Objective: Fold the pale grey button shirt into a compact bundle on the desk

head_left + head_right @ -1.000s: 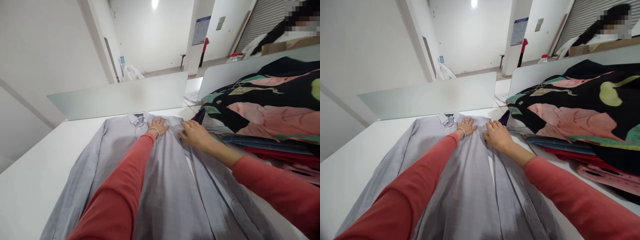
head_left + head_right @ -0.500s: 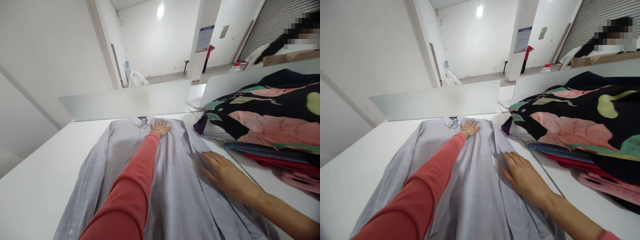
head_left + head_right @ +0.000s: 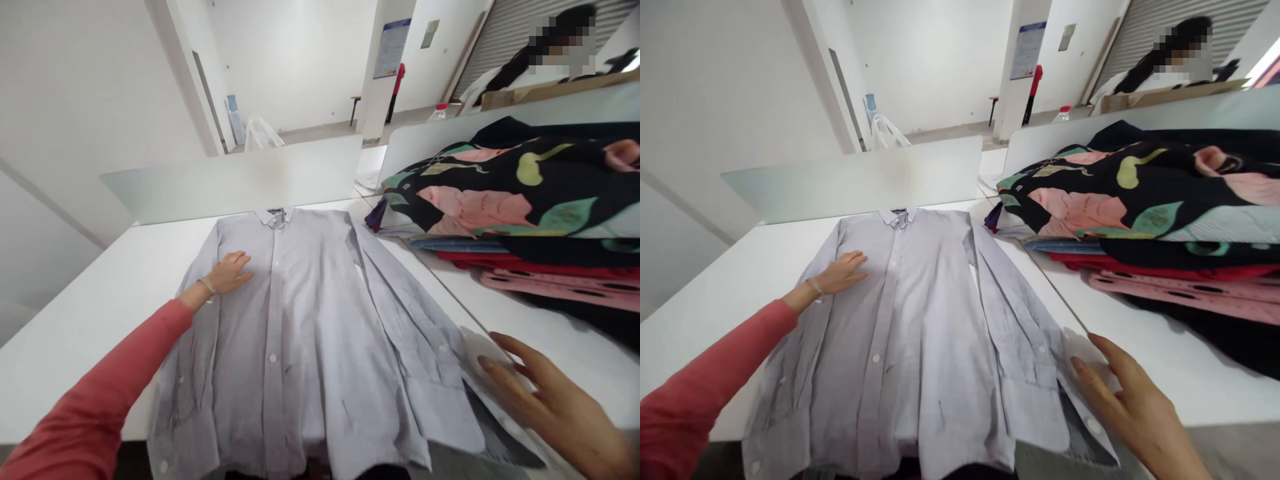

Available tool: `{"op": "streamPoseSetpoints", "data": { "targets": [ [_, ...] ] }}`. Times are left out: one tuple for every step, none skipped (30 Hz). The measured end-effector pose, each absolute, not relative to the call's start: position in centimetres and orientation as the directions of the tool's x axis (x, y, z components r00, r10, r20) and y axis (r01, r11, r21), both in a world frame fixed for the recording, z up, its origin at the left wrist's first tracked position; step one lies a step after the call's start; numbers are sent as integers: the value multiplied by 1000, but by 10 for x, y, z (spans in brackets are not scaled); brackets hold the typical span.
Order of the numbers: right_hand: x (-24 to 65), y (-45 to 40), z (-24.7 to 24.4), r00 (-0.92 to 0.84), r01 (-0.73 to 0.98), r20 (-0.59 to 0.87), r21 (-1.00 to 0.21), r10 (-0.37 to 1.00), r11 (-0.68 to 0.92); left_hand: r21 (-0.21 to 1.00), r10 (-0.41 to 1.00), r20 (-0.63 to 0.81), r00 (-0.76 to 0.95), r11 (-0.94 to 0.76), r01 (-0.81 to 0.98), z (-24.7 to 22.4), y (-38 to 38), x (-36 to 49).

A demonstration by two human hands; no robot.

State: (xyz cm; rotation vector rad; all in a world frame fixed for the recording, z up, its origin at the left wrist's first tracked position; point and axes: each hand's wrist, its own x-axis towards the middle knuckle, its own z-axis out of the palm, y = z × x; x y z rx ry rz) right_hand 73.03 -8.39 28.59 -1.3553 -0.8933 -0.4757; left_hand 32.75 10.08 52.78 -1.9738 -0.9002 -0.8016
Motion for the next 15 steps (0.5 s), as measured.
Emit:
{"op": "streamPoseSetpoints", "data": {
  "targets": [
    [726,-86,282,628,727,752,-659,201,193,-392,318,784,533,-412,822,510,100,310],
    [721,-87,279,646,713,738,-675,195,189,-374,333,792,512,-399,837,493,99,295],
    [717,-88,277,654,710,733,-680,187,182,-354,347,802,487,-381,854,477,98,282],
    [714,-88,276,654,713,734,-679,184,175,-329,360,814,455,-360,873,462,96,272],
    [712,-88,276,652,716,735,-678,186,166,-298,371,830,417,-337,893,448,94,263],
    [710,-88,276,651,717,733,-679,197,154,-262,377,847,376,-318,911,437,92,256],
    [709,-88,276,651,718,729,-682,214,139,-226,375,864,335,-306,925,426,90,250],
    [709,-89,278,647,721,725,-682,234,119,-194,365,881,302,-302,933,418,87,244],
    [709,-90,280,642,728,722,-679,257,92,-172,349,894,279,-308,936,411,85,240],
    [709,-92,282,635,737,720,-673,280,60,-157,335,904,267,-320,934,405,83,235],
    [709,-94,284,628,748,719,-664,299,25,-146,328,908,260,-333,932,400,82,232],
    [710,-95,287,621,758,718,-652,315,-8,-135,331,909,254,-344,929,396,81,228],
    [711,-96,290,614,768,717,-639,329,-40,-122,344,905,248,-350,929,393,80,226],
    [712,-96,293,608,776,716,-626,344,-69,-107,361,901,240,-351,930,390,80,223],
    [714,-94,295,601,785,716,-613,354,-94,-96,376,897,232,-348,933,388,80,222]
  ]
}}
